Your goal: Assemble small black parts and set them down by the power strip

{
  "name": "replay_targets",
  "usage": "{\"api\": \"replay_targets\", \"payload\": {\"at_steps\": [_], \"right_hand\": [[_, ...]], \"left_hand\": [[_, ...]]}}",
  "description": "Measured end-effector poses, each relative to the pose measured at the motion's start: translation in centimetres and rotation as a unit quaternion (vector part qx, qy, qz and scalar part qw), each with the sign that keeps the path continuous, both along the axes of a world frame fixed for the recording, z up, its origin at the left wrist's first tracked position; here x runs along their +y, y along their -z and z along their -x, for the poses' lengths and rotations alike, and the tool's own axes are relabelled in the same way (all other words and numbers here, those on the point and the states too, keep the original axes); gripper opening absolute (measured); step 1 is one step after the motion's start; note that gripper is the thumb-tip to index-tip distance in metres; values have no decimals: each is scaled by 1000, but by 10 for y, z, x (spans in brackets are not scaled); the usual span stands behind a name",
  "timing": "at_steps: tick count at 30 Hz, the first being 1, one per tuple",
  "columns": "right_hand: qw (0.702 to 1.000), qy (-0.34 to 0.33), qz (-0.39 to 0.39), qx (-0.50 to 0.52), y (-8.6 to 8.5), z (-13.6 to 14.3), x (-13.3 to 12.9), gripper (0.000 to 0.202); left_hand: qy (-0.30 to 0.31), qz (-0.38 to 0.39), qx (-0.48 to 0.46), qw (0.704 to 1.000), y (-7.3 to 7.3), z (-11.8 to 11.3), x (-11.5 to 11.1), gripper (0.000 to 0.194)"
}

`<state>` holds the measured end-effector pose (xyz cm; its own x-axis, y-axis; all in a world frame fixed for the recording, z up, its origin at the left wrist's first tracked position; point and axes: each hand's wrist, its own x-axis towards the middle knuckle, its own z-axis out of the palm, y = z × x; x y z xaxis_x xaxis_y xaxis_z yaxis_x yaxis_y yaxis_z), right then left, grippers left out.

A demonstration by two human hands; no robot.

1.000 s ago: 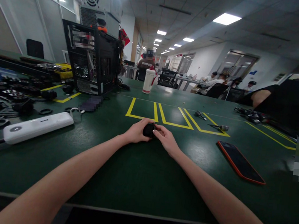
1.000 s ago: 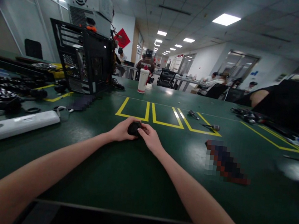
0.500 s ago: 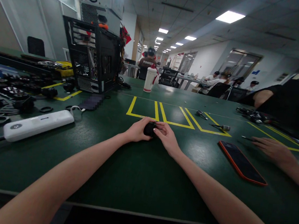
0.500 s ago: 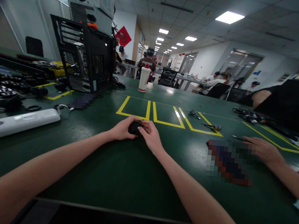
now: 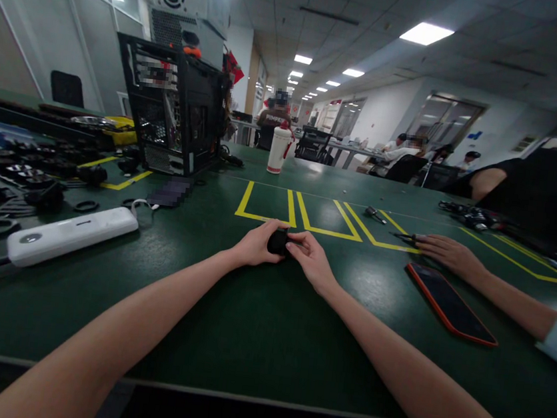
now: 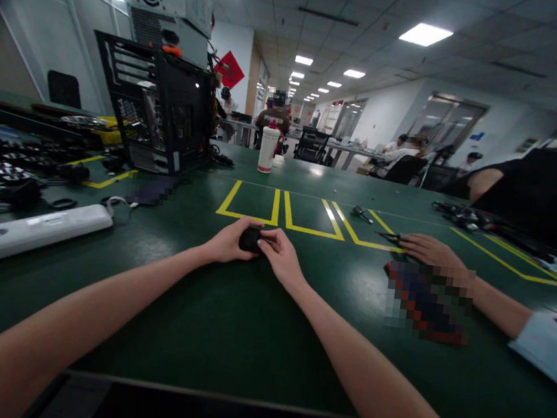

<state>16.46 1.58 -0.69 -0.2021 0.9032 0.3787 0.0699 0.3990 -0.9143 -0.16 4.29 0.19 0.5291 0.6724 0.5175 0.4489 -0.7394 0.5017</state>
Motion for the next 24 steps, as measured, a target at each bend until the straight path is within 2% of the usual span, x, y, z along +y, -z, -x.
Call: {"api": "replay_targets", "payload": {"at_steps": [4, 7, 12, 17, 21, 24], "right_hand": [[1000, 13, 7, -15, 0, -1, 4, 28], [999, -11, 28, -28, 1, -3, 5, 29], [999, -40, 18, 6, 2, -3, 0, 28], [1000, -7, 0, 2, 0, -1, 1, 18], [1000, 14, 6, -9, 0, -1, 5, 30], [999, -3, 29, -19, 1, -3, 6, 33]], "left_hand": [[4, -2, -2, 1000, 0, 1, 0, 59], [3, -3, 0, 1000, 0, 1, 0, 58], [0, -6, -1, 1000, 0, 1, 0, 59], [1, -11, -7, 1000, 2, 0, 1, 59], [-1, -10, -7, 1000, 1, -1, 1, 58], [4, -10, -4, 1000, 1, 0, 1, 57]]}}
